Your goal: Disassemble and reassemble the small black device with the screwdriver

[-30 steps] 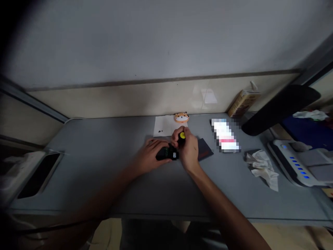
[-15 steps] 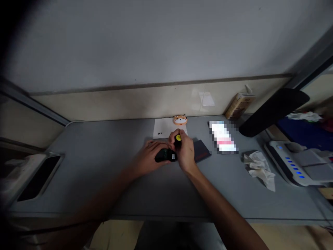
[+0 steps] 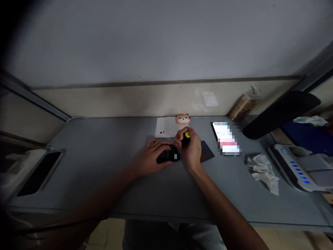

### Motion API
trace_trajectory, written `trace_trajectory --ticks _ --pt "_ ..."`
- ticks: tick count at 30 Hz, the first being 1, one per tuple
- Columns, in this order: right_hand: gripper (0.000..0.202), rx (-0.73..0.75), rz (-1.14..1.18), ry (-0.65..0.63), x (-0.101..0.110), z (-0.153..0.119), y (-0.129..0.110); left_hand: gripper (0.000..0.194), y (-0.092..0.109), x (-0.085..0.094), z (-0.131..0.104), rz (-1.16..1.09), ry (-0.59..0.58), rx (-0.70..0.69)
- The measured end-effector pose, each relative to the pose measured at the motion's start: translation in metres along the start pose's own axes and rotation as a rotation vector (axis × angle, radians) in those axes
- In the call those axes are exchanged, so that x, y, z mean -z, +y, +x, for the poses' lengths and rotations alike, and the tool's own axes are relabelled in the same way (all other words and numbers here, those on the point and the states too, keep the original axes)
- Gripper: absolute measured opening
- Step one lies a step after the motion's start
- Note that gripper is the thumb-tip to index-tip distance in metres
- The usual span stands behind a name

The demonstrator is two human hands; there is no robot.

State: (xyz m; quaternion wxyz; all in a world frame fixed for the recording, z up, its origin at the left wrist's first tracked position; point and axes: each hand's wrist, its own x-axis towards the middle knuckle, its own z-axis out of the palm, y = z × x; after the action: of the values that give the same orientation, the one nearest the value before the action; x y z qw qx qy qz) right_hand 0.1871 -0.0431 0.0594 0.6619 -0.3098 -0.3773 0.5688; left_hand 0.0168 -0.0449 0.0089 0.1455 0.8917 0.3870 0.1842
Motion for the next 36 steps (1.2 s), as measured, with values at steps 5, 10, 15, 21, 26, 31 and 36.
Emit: trace_trajectory --ticks 5,10,15,21,26,31,36 --pt "0.044 -0.003 -0.006 0.029 -0.0013 -0.0010 0.0001 0.034 -0.0016 -0.0044 -0.0003 0.006 0.018 -0.002" --pt "0.044 -0.003 -0.018 0.013 -0.0028 -0.0011 -0.0003 0.036 -0.0016 -0.0050 0.0000 0.016 0.017 0.003" --pt "0.046 0.004 -0.038 0.006 0.0007 0.0011 -0.0038 0.035 -0.0006 -0.0027 0.0001 0.023 0.016 0.009" --pt "0.044 -0.013 -0.004 0.015 0.0015 0.0018 -0.0028 0.036 -0.0001 -0.0033 0.0003 0.003 0.037 0.012" --pt "0.044 -0.001 0.026 -0.008 0.0048 0.0012 -0.0018 0.038 -0.0027 -0.0060 -0.0002 -0.003 0.061 -0.011" --pt "0.045 0.016 0.002 -0.054 0.0024 -0.0018 -0.0012 0.039 -0.0012 -0.0038 0.0011 -0.004 0.054 0.005" --pt "0.043 0.009 0.035 -0.009 0.0000 -0.0038 -0.0013 0.039 0.0021 -0.0004 0.0020 -0.009 0.045 0.020"
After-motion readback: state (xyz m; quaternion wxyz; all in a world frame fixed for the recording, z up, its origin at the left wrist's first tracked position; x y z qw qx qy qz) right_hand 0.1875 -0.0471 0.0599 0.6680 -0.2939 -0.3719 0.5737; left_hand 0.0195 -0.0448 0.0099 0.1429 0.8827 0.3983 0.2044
